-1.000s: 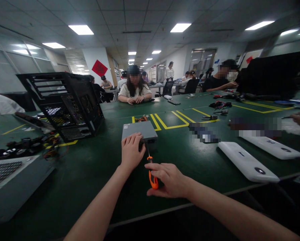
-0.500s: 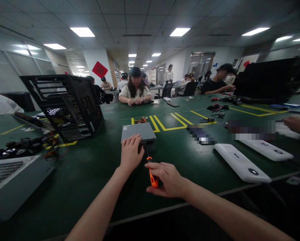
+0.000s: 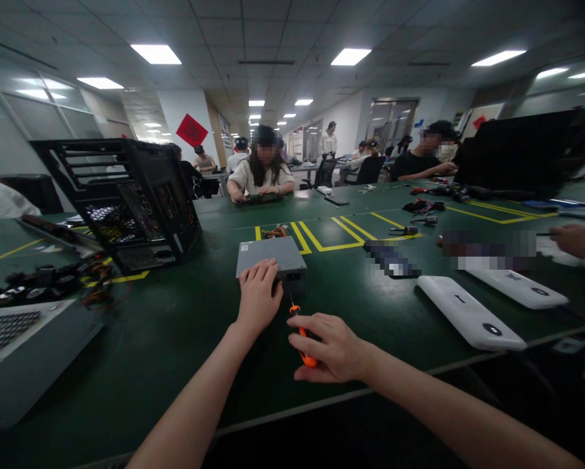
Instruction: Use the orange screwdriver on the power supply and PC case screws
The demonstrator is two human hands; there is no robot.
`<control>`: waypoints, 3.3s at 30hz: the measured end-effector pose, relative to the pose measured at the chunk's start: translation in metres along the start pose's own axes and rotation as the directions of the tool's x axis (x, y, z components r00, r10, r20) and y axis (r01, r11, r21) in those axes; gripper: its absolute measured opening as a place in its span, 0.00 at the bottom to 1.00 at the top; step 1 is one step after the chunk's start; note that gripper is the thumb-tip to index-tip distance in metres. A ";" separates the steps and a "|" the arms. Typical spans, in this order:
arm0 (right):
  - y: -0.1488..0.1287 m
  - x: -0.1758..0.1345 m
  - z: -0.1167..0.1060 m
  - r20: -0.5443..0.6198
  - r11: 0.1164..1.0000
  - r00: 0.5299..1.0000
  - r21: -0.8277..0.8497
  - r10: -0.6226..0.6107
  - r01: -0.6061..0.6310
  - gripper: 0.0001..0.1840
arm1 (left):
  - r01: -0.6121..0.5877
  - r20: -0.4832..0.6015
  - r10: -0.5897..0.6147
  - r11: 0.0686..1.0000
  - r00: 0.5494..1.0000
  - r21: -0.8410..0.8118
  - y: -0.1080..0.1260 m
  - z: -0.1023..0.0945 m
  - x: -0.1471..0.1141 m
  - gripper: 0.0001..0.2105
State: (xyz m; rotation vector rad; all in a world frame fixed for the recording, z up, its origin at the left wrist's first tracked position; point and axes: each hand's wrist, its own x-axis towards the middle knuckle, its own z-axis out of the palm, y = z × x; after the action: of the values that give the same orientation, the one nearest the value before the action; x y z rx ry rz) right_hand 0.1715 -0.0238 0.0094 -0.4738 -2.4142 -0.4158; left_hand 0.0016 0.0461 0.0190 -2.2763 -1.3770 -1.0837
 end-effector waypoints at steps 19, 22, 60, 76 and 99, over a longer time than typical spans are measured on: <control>-0.001 -0.013 -0.005 -0.150 0.982 0.973 -0.039 0.177 -0.185 0.12 | 0.024 -0.001 -0.024 1.000 1.000 -0.008 0.003 0.005 0.002 0.11; -0.003 -0.012 -0.007 -0.105 0.969 0.979 -0.158 0.176 -0.192 0.08 | 0.026 -0.005 -0.026 1.000 1.000 -0.008 0.005 0.004 0.002 0.11; -0.035 0.032 0.013 0.762 -0.769 0.108 0.633 0.639 0.087 0.10 | -0.013 -0.012 0.013 1.000 1.000 0.000 0.006 0.000 -0.002 0.14; -0.039 0.033 0.023 0.736 -0.745 0.133 0.636 0.664 0.203 0.06 | 0.046 -0.049 -0.046 0.999 0.998 0.002 0.010 0.003 0.000 0.11; -0.041 0.032 0.023 0.748 -0.803 0.294 0.567 0.595 0.185 0.15 | 0.063 -0.019 -0.063 0.997 0.998 0.035 0.008 -0.006 -0.002 0.10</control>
State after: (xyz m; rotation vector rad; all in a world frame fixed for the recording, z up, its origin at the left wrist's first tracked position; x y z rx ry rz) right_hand 0.1179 -0.0430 0.0054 -0.5796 -0.2924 1.9536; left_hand 0.0053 0.0378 0.0228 -2.2074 -1.4583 -1.0873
